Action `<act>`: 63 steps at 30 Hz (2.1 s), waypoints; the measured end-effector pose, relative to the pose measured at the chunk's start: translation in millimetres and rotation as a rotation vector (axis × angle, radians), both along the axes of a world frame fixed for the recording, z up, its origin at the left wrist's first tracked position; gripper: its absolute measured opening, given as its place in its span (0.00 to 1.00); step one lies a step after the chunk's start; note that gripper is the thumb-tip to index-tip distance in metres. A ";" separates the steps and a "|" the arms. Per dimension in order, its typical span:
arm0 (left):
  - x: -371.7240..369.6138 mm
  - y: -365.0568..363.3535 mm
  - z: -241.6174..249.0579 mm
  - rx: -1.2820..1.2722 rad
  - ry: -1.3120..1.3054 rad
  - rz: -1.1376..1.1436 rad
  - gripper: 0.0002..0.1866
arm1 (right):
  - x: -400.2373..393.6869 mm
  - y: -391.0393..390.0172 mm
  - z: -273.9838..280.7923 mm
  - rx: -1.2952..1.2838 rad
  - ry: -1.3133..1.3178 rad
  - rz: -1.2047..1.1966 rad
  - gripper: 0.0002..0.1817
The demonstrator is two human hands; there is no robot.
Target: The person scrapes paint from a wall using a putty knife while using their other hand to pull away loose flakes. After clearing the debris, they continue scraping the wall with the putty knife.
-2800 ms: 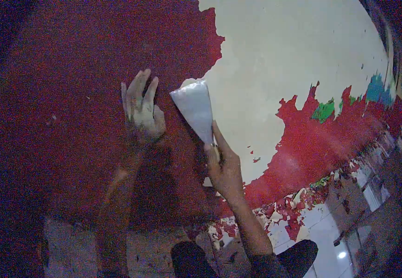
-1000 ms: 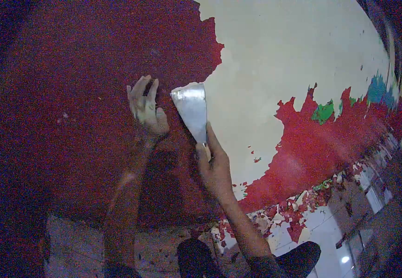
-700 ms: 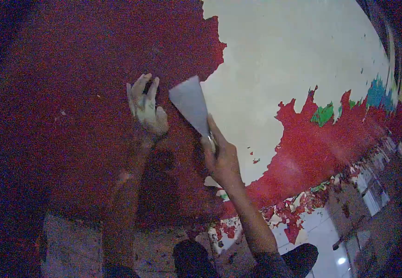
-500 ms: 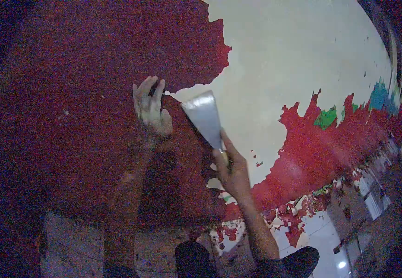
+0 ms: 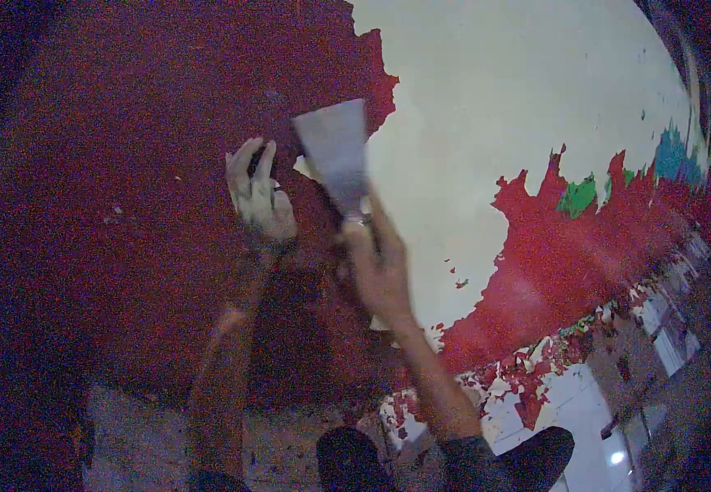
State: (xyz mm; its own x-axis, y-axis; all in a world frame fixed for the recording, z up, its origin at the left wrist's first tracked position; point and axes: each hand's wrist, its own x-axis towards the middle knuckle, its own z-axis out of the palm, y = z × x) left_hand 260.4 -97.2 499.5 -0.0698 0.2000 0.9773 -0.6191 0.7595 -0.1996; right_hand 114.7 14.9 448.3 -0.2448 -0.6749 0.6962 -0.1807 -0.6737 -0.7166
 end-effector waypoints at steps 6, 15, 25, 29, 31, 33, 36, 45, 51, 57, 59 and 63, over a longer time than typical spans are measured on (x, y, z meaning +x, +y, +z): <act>3.5 -1.3 -0.2 0.022 -0.035 0.001 0.29 | -131.3 34.0 22.9 0.246 0.687 -0.189 0.25; 2.8 -1.6 1.8 -0.004 0.000 -0.048 0.27 | -110.6 10.9 150.3 0.168 1.514 -0.460 0.15; -1.2 -5.2 -5.4 -0.023 0.076 -0.357 0.29 | -67.4 0.6 128.2 0.045 1.678 -0.434 0.13; 13.2 -5.3 -0.3 -0.011 0.013 -0.261 0.34 | -69.7 53.0 178.8 0.489 1.309 -0.553 0.12; 13.9 -4.9 -0.8 0.002 0.014 -0.257 0.34 | -80.3 26.1 164.4 0.184 1.432 -0.468 0.13; 6.4 2.6 -5.8 0.029 0.064 -0.324 0.32 | -69.1 -2.2 136.9 0.121 1.601 -0.446 0.13; 27.7 12.3 -8.3 0.174 -0.046 -0.218 0.30 | -41.6 7.6 133.6 0.129 1.746 -0.466 0.13; 62.5 15.7 -51.7 0.128 -0.082 0.191 0.31 | -105.3 28.6 138.3 0.402 1.102 -0.466 0.16; 67.4 11.3 -55.1 0.095 -0.119 0.217 0.35 | -77.4 11.4 76.3 -0.009 0.968 -0.375 0.18; 65.2 11.5 -54.4 0.112 -0.092 0.220 0.30 | -34.6 12.7 82.1 0.160 1.243 -0.427 0.19; 63.0 14.3 -55.1 0.153 -0.101 0.239 0.32 | -60.3 13.7 96.2 0.099 1.231 -0.447 0.17; 67.0 7.9 -54.8 0.097 -0.110 0.256 0.32 | -95.5 13.4 106.8 0.014 1.065 -0.435 0.16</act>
